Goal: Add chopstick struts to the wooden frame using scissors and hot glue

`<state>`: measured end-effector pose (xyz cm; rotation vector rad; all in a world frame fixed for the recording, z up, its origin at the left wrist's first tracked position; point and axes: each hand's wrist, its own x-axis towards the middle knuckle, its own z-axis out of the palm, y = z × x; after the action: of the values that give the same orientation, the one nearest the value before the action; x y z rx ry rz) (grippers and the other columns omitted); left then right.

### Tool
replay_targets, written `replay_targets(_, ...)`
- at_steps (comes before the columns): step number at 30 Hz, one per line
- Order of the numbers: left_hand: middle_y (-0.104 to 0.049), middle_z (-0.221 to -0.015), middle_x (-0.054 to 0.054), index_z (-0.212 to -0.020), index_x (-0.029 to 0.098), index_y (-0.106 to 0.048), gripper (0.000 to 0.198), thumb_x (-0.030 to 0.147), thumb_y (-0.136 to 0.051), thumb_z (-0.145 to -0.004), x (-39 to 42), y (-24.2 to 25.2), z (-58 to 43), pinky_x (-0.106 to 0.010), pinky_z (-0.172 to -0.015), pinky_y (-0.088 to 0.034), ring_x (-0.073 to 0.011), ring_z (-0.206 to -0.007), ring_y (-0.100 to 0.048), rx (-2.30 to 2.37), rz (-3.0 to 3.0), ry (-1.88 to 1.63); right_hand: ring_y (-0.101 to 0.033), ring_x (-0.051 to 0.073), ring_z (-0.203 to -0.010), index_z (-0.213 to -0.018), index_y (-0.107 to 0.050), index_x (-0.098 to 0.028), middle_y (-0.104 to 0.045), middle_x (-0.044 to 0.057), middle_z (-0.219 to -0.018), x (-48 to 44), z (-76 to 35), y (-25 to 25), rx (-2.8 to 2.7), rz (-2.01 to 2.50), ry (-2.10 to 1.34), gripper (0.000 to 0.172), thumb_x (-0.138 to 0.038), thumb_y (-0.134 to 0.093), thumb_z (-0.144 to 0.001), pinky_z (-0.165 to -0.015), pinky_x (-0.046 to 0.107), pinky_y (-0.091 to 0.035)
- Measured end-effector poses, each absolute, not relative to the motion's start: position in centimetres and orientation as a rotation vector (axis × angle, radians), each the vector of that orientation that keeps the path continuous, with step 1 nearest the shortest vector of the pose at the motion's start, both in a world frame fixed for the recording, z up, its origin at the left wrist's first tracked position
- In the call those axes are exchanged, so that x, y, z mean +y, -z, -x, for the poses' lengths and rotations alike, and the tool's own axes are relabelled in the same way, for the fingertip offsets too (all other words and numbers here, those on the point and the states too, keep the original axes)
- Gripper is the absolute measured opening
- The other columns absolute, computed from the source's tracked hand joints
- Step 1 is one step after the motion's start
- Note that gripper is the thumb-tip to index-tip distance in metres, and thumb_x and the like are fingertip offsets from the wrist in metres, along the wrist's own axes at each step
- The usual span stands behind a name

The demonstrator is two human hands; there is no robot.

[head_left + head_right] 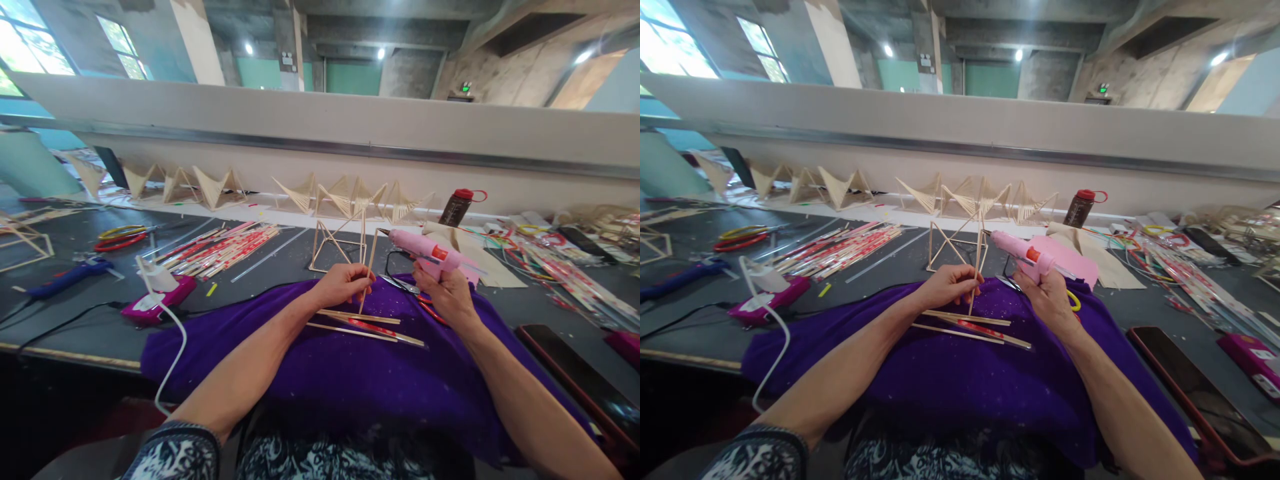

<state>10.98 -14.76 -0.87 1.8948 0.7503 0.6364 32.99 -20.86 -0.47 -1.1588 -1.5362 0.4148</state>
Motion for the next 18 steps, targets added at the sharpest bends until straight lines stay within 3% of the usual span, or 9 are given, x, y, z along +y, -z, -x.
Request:
replay_targets(12, -0.066, -0.077, -0.004, -0.093, 0.014, -0.059, 0.021, 0.028, -0.048, -0.081, -14.79, 0.86, -10.98, -0.016, -0.044, -0.043, -0.0096, -0.057, -0.06, 0.751, -1.899, -0.645, -0.044, 0.011, -0.055, -0.085, -0.06, -0.018, -0.053, -0.002, -0.065, -20.72, -33.08, 0.73, -1.55, 1.158, -0.394, 0.018, -0.035, -0.061, -0.078, -0.05, 0.024, -0.038)
replay_targets(18, -0.066, -0.076, -0.004, -0.093, 0.014, -0.059, 0.021, 0.028, -0.049, -0.081, -14.83, 0.87, -10.97, -0.015, -0.044, -0.042, -0.0093, -0.057, -0.06, 0.746, -1.889, -0.65, -0.042, 0.011, -0.054, -0.078, -0.059, -0.018, -0.05, -0.002, -0.061, -20.66, -33.08, 0.61, -1.558, 1.171, -0.407, 0.019, -0.037, -0.06, -0.079, -0.048, 0.024, -0.036)
